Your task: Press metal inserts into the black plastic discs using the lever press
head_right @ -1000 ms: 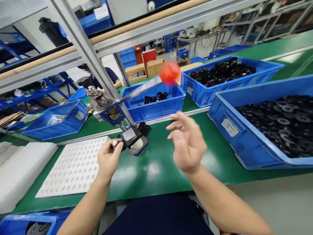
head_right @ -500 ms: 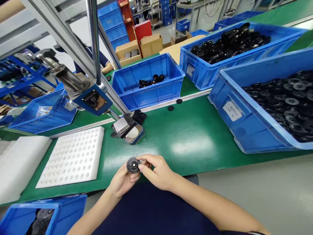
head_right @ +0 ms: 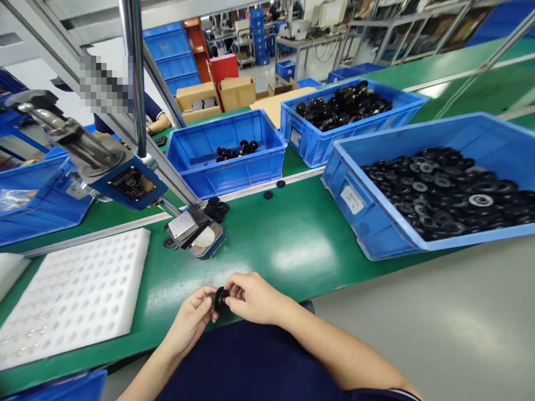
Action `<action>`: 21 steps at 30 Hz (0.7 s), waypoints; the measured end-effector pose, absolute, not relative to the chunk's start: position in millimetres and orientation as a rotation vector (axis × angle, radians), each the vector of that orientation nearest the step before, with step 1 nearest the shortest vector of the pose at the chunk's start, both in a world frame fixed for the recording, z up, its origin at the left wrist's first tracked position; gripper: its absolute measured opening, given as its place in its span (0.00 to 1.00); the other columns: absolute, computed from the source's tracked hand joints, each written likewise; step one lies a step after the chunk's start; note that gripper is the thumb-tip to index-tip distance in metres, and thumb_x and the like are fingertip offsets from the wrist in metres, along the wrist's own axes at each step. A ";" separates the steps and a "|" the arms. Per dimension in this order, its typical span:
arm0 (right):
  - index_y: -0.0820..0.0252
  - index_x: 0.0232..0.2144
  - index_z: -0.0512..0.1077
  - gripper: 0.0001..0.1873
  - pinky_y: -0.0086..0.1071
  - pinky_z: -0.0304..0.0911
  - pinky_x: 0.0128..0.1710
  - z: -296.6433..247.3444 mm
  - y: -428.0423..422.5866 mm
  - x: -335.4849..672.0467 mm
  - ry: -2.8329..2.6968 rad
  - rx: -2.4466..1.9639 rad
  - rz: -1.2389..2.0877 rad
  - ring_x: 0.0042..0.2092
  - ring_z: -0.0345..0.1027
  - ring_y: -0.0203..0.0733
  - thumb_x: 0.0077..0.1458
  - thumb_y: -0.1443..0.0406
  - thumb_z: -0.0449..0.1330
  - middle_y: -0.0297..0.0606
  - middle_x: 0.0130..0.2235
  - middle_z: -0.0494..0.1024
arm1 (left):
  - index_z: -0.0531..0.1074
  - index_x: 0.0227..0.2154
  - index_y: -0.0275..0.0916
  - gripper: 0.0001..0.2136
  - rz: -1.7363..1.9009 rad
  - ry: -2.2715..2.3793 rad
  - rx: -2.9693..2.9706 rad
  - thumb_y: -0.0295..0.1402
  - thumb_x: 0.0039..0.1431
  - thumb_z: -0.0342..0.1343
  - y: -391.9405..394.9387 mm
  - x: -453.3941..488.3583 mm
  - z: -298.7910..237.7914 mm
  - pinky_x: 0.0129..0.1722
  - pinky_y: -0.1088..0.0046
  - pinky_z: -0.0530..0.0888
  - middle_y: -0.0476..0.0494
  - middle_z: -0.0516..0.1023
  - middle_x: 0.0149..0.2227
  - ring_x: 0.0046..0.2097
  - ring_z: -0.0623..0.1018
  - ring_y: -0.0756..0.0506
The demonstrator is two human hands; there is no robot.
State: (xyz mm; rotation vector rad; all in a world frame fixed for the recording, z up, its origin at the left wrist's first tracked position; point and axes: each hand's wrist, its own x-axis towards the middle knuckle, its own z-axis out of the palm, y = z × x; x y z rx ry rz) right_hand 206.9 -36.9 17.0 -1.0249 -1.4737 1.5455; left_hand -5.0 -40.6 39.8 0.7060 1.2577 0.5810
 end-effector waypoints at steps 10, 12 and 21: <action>0.58 0.30 0.74 0.09 0.23 0.54 0.20 7.6 3.0 225.0 -1.525 -1.152 1.535 0.20 0.60 0.30 0.43 0.66 0.67 0.24 0.18 0.68 | 0.74 0.39 0.37 0.25 0.633 1.302 0.906 0.51 0.45 0.69 -28.4 14.4 15.5 0.26 0.75 0.67 0.48 0.76 0.25 0.26 0.73 0.49; 0.58 0.30 0.74 0.08 0.24 0.55 0.18 6.1 33.7 241.8 -1.441 -1.215 1.361 0.18 0.60 0.31 0.44 0.63 0.67 0.25 0.17 0.67 | 0.73 0.39 0.38 0.25 0.707 1.341 0.918 0.51 0.45 0.69 -26.9 9.3 2.3 0.24 0.76 0.67 0.46 0.78 0.26 0.25 0.73 0.49; 0.61 0.54 0.67 0.26 0.38 0.72 0.42 19.9 196.3 283.5 -1.388 -1.140 0.903 0.41 0.76 0.42 0.55 0.59 0.57 0.44 0.39 0.79 | 0.73 0.33 0.38 0.19 0.830 1.300 0.904 0.48 0.47 0.67 -27.7 13.7 -1.1 0.20 0.77 0.66 0.46 0.77 0.25 0.23 0.72 0.50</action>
